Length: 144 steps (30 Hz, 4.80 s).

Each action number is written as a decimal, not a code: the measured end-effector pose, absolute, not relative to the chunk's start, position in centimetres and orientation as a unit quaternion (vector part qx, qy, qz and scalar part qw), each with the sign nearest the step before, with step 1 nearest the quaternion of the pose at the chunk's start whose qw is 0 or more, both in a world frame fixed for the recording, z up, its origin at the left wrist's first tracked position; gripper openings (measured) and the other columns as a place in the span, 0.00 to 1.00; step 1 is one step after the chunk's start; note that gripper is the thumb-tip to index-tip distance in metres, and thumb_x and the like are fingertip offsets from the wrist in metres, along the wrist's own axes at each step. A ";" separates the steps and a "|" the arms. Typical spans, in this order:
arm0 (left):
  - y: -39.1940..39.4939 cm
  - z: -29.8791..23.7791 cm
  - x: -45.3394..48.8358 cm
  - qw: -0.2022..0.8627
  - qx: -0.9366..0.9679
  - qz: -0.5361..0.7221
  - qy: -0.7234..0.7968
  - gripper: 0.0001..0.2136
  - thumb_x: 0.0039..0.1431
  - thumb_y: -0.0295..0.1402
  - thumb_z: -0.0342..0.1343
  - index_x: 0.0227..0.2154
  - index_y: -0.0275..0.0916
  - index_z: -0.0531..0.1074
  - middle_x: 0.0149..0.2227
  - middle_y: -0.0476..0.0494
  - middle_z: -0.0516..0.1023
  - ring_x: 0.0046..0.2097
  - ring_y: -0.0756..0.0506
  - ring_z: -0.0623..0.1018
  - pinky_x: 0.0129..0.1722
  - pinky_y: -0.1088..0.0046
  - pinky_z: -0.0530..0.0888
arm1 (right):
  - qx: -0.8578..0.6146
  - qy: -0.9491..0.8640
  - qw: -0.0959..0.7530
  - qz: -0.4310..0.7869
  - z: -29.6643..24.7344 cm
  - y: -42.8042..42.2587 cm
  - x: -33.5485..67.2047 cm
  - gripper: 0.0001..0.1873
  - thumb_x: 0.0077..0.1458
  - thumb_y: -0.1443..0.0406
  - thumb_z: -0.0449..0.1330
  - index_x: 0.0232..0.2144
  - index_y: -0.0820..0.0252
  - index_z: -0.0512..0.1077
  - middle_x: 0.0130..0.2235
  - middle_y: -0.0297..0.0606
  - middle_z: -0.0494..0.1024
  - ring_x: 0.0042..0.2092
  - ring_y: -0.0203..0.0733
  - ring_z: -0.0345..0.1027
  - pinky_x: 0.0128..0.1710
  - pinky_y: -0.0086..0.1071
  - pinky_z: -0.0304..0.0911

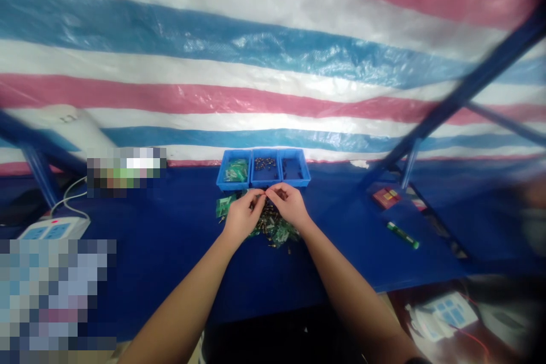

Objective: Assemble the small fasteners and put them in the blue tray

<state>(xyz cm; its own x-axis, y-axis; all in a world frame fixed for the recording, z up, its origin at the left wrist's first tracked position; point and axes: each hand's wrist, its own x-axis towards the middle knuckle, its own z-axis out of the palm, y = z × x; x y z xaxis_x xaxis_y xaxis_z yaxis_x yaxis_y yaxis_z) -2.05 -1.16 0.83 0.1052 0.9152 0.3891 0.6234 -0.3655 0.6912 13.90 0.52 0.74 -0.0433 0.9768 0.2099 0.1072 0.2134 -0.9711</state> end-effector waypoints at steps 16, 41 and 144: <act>-1.4 1.2 -2.1 0.195 0.711 0.396 0.547 0.12 0.66 0.41 0.48 0.42 0.42 0.72 0.28 0.51 0.78 0.28 0.50 0.76 0.30 0.76 0.70 | -0.429 -0.572 0.530 0.456 0.5 0.3 13.6 0.14 0.53 0.57 0.63 0.39 0.57 0.78 0.38 0.39 0.81 0.37 0.40 0.75 0.41 0.33 0.70; -1.5 1.3 -2.0 0.205 0.706 0.389 0.556 0.11 0.66 0.41 0.47 0.42 0.42 0.72 0.29 0.51 0.78 0.29 0.49 0.77 0.31 0.76 0.69 | -0.418 -0.569 0.533 0.466 0.5 0.3 13.6 0.14 0.52 0.57 0.64 0.40 0.57 0.79 0.38 0.39 0.82 0.39 0.42 0.76 0.43 0.36 0.71; -1.2 1.0 -2.0 0.196 0.719 0.381 0.547 0.14 0.66 0.41 0.48 0.48 0.42 0.72 0.27 0.50 0.78 0.26 0.49 0.76 0.30 0.75 0.71 | -0.388 -0.575 0.532 0.485 0.2 0.7 14.0 0.11 0.52 0.57 0.64 0.36 0.56 0.78 0.39 0.38 0.81 0.39 0.41 0.75 0.42 0.35 0.72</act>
